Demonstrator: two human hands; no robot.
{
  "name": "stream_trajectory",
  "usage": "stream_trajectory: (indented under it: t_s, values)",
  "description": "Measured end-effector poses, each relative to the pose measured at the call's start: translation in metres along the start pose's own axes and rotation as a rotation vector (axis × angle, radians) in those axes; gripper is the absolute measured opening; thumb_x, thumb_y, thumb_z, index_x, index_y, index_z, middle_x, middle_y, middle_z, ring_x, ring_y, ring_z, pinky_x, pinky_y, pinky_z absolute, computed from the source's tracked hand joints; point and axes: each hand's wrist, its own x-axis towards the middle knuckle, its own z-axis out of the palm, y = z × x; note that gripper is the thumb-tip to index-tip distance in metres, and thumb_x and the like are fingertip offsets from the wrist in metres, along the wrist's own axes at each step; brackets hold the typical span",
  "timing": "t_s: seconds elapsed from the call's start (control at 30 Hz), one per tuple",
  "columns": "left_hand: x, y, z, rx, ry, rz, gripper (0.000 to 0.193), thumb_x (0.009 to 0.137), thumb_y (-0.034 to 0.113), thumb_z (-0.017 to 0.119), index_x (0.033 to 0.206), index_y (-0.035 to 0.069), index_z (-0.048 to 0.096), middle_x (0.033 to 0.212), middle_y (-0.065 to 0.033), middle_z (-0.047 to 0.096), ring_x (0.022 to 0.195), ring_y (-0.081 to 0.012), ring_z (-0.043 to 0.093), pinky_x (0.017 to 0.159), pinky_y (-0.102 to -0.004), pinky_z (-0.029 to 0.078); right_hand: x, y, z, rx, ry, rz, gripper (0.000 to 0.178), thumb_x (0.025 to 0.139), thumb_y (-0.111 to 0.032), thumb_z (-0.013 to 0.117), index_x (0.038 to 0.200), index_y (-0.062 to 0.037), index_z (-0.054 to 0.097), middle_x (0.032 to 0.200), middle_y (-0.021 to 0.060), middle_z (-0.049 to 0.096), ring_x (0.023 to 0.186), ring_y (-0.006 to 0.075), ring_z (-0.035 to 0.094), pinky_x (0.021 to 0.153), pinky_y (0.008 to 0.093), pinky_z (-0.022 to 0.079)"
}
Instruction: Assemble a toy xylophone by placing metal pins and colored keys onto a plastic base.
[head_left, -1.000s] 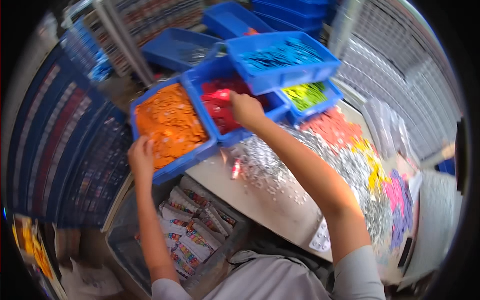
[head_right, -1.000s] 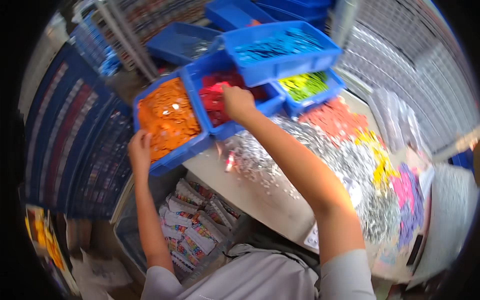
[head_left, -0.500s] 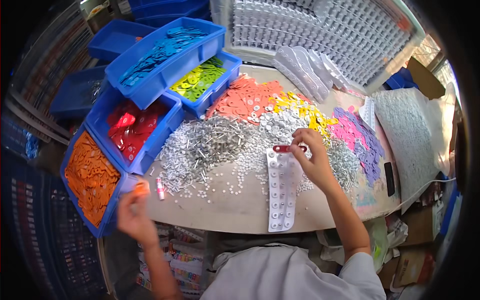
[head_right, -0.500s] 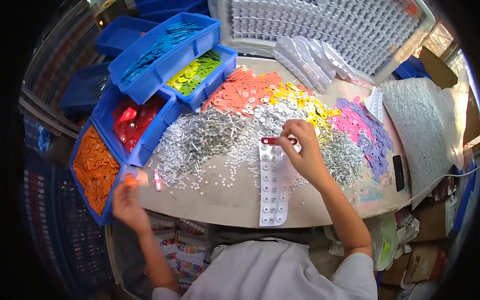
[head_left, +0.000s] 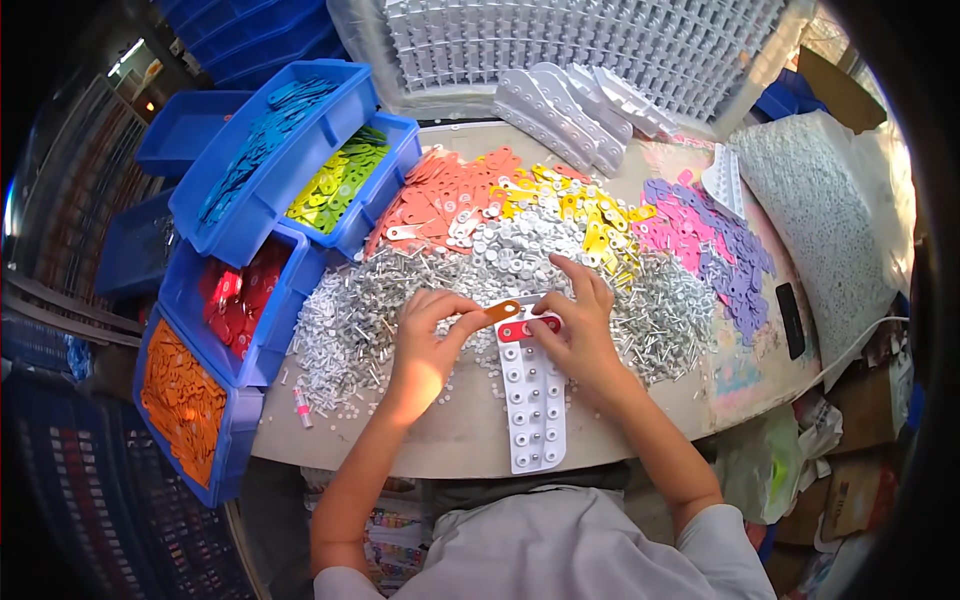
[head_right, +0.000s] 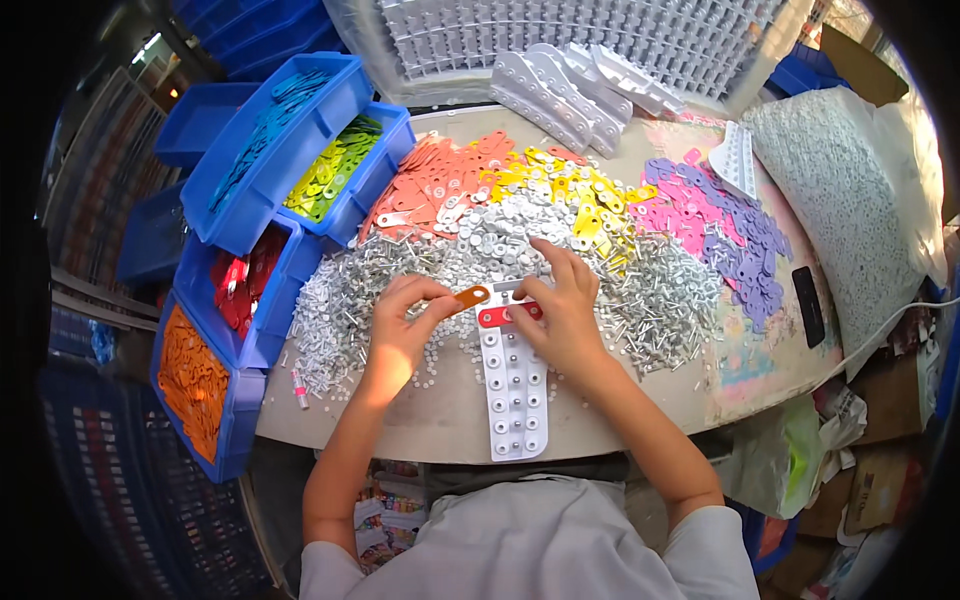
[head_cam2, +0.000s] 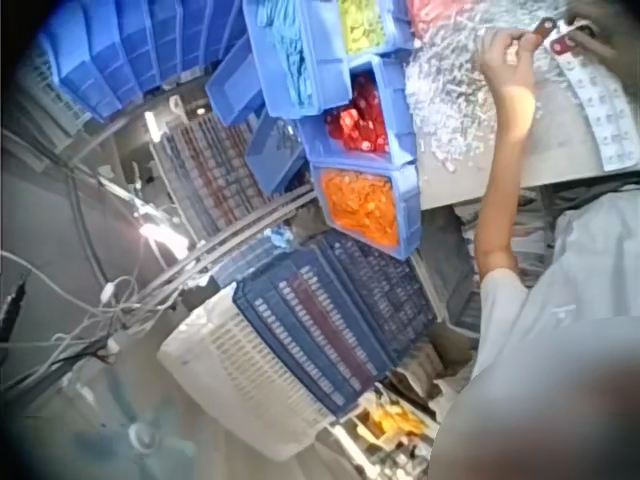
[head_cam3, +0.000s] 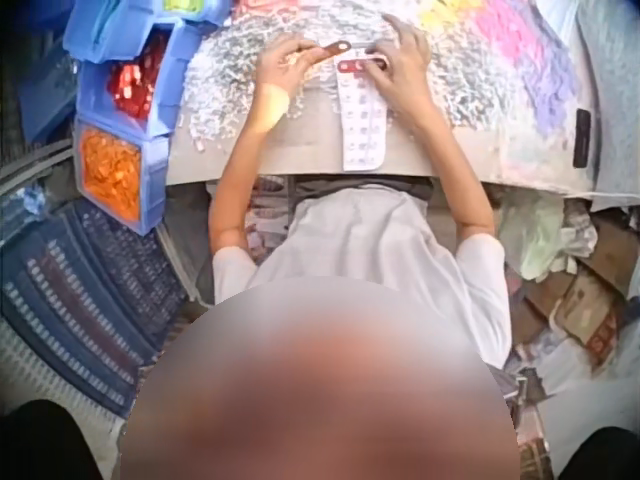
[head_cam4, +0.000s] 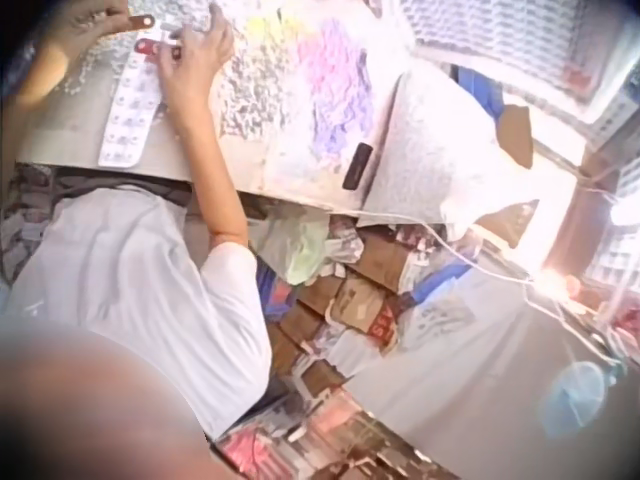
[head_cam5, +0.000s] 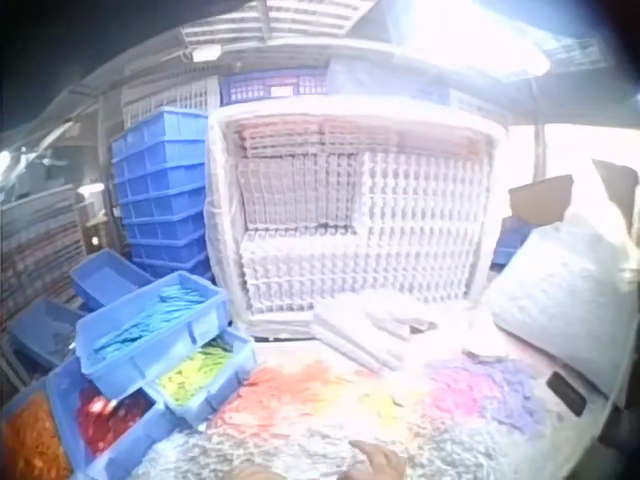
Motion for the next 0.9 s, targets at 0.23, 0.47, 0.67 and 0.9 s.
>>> stream_trajectory:
  t_s: [0.23,0.47,0.67,0.9]
  values:
    - [0.034,-0.01,0.039,0.203,-0.112,0.094,0.016,0.082,0.024,0.084,0.09,0.01,0.081,0.102,-0.0041,0.062,0.109,-0.0243,0.056,0.103,-0.0411,0.038,-0.004,0.005,0.008,0.006,0.03,0.077,0.065,0.081,-0.025,0.084,0.137,-0.0107,0.055,0.162,0.0174,0.041,0.148,0.0397,0.035,0.12,0.0526,0.024]
    - [0.042,-0.027,0.059,0.262,-0.141,0.077,0.021,0.08,0.023,0.085,0.093,0.01,0.076,0.105,-0.0043,0.063,0.109,-0.0247,0.057,0.104,-0.0411,0.035,-0.005,0.005,0.007,0.049,0.053,0.121,0.08,0.08,-0.027,0.086,0.147,-0.0072,0.049,0.16,0.0196,0.043,0.147,0.0383,0.037,0.119,0.0512,0.025]
    - [0.047,-0.02,0.044,0.401,-0.006,0.198,0.048,0.08,0.028,0.087,0.12,0.01,0.066,0.111,-0.0069,0.066,0.114,-0.0282,0.059,0.103,-0.0439,0.038,-0.002,0.006,0.009,0.048,0.037,0.119,0.08,0.079,-0.029,0.086,0.147,-0.0066,0.049,0.159,0.0181,0.045,0.145,0.0377,0.039,0.119,0.0507,0.026]
    - [0.136,0.003,-0.154,0.729,0.608,0.398,0.031,0.098,0.017,0.071,0.125,0.003,0.063,0.117,-0.0157,0.064,0.11,-0.0321,0.062,0.093,-0.0405,0.05,-0.003,-0.011,-0.003,0.093,0.149,0.063,0.062,0.085,-0.021,0.082,0.138,-0.0041,0.055,0.151,0.0185,0.053,0.141,0.0364,0.045,0.119,0.0488,0.028]
